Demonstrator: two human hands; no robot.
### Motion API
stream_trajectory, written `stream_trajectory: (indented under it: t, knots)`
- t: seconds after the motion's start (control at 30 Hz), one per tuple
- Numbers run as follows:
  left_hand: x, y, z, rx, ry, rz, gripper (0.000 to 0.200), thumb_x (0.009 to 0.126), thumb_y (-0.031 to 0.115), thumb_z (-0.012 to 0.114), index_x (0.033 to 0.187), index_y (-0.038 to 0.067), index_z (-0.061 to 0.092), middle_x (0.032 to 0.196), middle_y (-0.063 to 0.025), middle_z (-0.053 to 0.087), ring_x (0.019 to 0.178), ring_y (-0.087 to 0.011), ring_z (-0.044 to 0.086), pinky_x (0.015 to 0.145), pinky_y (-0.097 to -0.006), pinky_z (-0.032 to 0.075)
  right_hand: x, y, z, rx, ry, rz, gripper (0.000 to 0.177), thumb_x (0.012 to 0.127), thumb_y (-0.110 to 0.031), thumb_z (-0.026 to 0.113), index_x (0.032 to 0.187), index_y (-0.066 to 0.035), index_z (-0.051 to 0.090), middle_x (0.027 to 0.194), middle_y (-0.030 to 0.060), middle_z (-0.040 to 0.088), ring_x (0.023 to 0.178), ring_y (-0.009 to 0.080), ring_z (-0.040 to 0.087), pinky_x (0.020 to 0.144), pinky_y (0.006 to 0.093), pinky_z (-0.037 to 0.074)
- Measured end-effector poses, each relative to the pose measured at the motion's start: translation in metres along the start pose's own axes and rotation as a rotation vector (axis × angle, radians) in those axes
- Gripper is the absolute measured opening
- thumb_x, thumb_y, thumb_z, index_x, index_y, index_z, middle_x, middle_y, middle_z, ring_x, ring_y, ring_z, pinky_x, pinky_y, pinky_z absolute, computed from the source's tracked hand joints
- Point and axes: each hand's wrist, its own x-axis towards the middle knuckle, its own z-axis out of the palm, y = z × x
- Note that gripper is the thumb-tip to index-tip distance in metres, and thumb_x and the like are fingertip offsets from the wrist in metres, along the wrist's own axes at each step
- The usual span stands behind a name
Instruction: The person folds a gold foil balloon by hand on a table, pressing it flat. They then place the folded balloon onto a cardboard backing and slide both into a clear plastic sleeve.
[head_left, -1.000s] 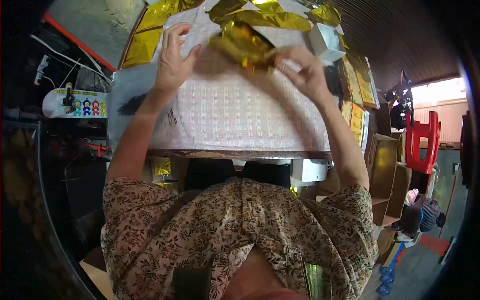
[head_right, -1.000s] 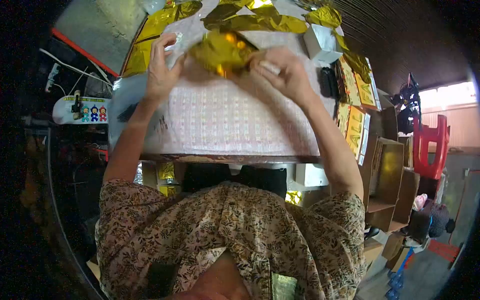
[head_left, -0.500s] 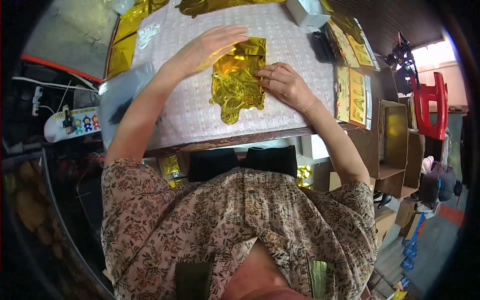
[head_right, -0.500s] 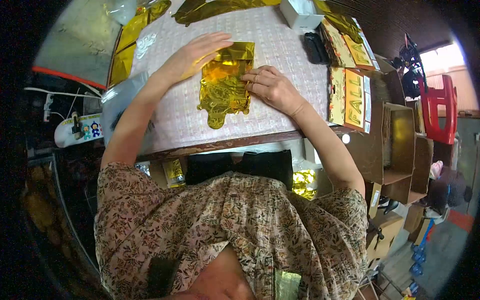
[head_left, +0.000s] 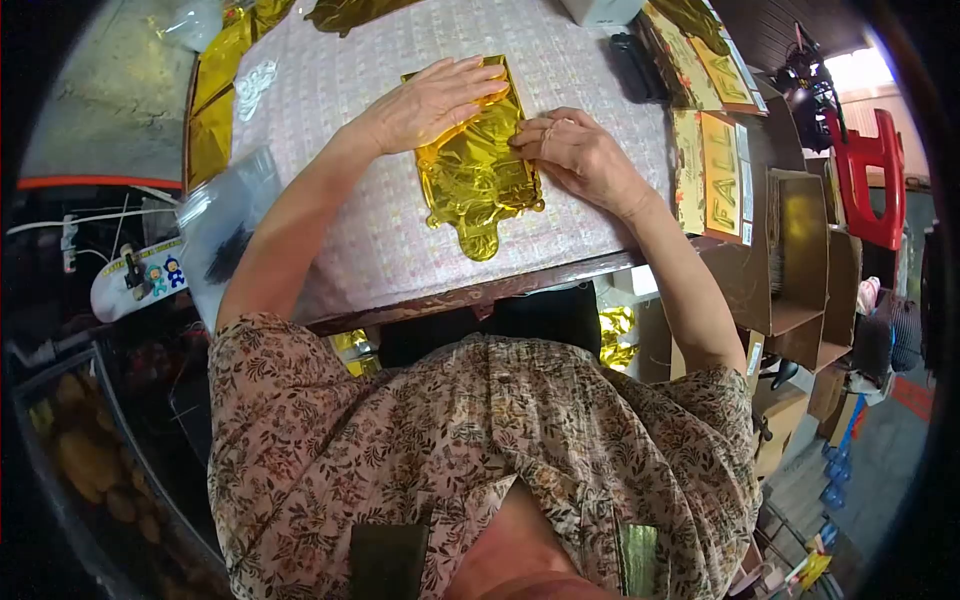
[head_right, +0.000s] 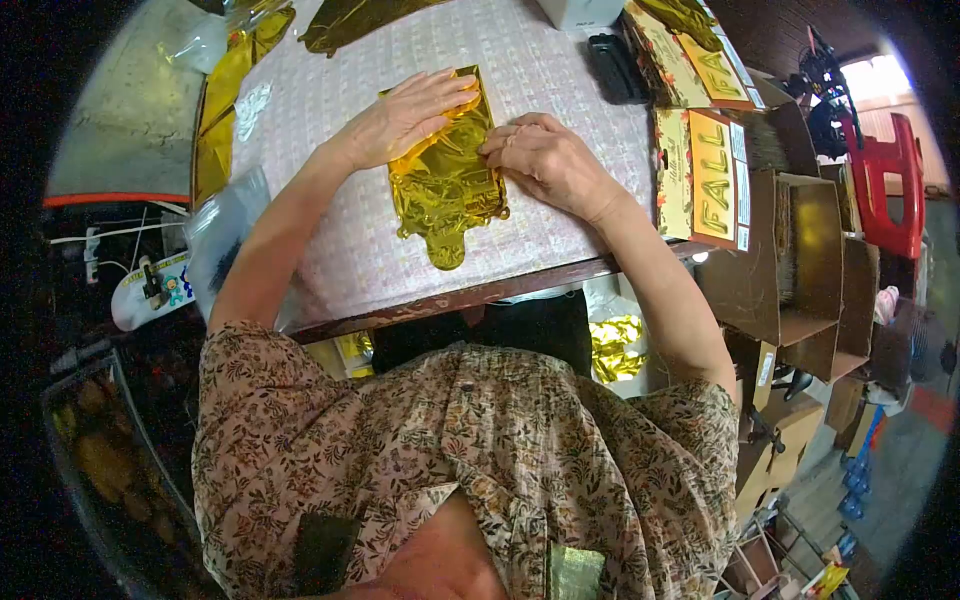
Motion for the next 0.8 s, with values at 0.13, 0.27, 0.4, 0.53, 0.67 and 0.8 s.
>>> stream_trajectory:
  t: [0.13, 0.27, 0.4, 0.53, 0.67, 0.8]
  knots:
    - [-0.001, 0.001, 0.0, 0.005, 0.001, -0.004, 0.046, 0.108, 0.023, 0.048, 0.153, 0.014, 0.049, 0.164, -0.0049, 0.041, 0.153, -0.031, 0.032, 0.128, -0.0481, 0.021, -0.002, -0.004, -0.001, 0.032, -0.01, 0.03, 0.025, 0.084, -0.001, 0.075, 0.108, -0.008, 0.074, 0.118, 0.0028, 0.074, 0.117, 0.0231, 0.068, 0.104, 0.041, 0.05]
    - [-0.002, -0.002, 0.002, 0.02, 0.018, 0.004, 0.047, 0.108, 0.025, 0.049, 0.153, 0.014, 0.049, 0.164, -0.005, 0.041, 0.153, -0.0311, 0.032, 0.128, -0.0484, 0.021, 0.014, -0.013, -0.011, 0.133, 0.025, 0.225, 0.03, 0.085, 0.004, 0.07, 0.112, -0.006, 0.073, 0.12, 0.0062, 0.074, 0.115, 0.0263, 0.067, 0.104, 0.0408, 0.048]
    - [-0.001, -0.003, 0.006, 0.033, 0.057, 0.002, 0.05, 0.108, 0.035, 0.048, 0.155, 0.017, 0.045, 0.16, -0.0048, 0.045, 0.151, -0.0296, 0.036, 0.128, -0.0469, 0.023, 0.029, 0.005, 0.005, -0.251, 0.14, 0.249, 0.035, 0.087, -0.002, 0.068, 0.121, -0.009, 0.072, 0.123, 0.004, 0.073, 0.117, 0.0256, 0.064, 0.105, 0.0435, 0.043]
    - [-0.004, -0.003, 0.012, 0.001, 0.083, -0.114, 0.057, 0.107, 0.03, 0.052, 0.16, 0.021, 0.034, 0.162, -0.0079, 0.042, 0.147, -0.0343, 0.041, 0.126, -0.0478, 0.027, 0.03, 0.02, 0.019, -0.29, 0.094, 0.175, 0.033, 0.087, -0.007, 0.071, 0.12, -0.014, 0.073, 0.126, -0.0008, 0.072, 0.121, 0.0242, 0.063, 0.105, 0.0431, 0.041]
    - [-0.004, -0.011, 0.019, 0.013, 0.125, -0.071, 0.059, 0.107, 0.034, 0.051, 0.162, 0.022, 0.032, 0.16, -0.0097, 0.043, 0.144, -0.0335, 0.045, 0.125, -0.0478, 0.031, 0.028, 0.02, 0.02, -0.349, 0.063, 0.146, 0.033, 0.089, -0.005, 0.071, 0.12, -0.015, 0.073, 0.128, -0.002, 0.072, 0.125, 0.0241, 0.061, 0.108, 0.0438, 0.037]
    - [-0.002, -0.013, 0.01, -0.159, 0.12, -0.092, 0.055, 0.11, 0.038, 0.044, 0.162, 0.023, 0.032, 0.16, -0.0088, 0.044, 0.142, -0.0311, 0.048, 0.123, -0.0461, 0.034, 0.029, 0.016, 0.018, -0.409, 0.041, 0.142, 0.031, 0.089, -0.005, 0.072, 0.118, -0.014, 0.075, 0.128, -0.0032, 0.072, 0.124, 0.0223, 0.062, 0.108, 0.044, 0.037]
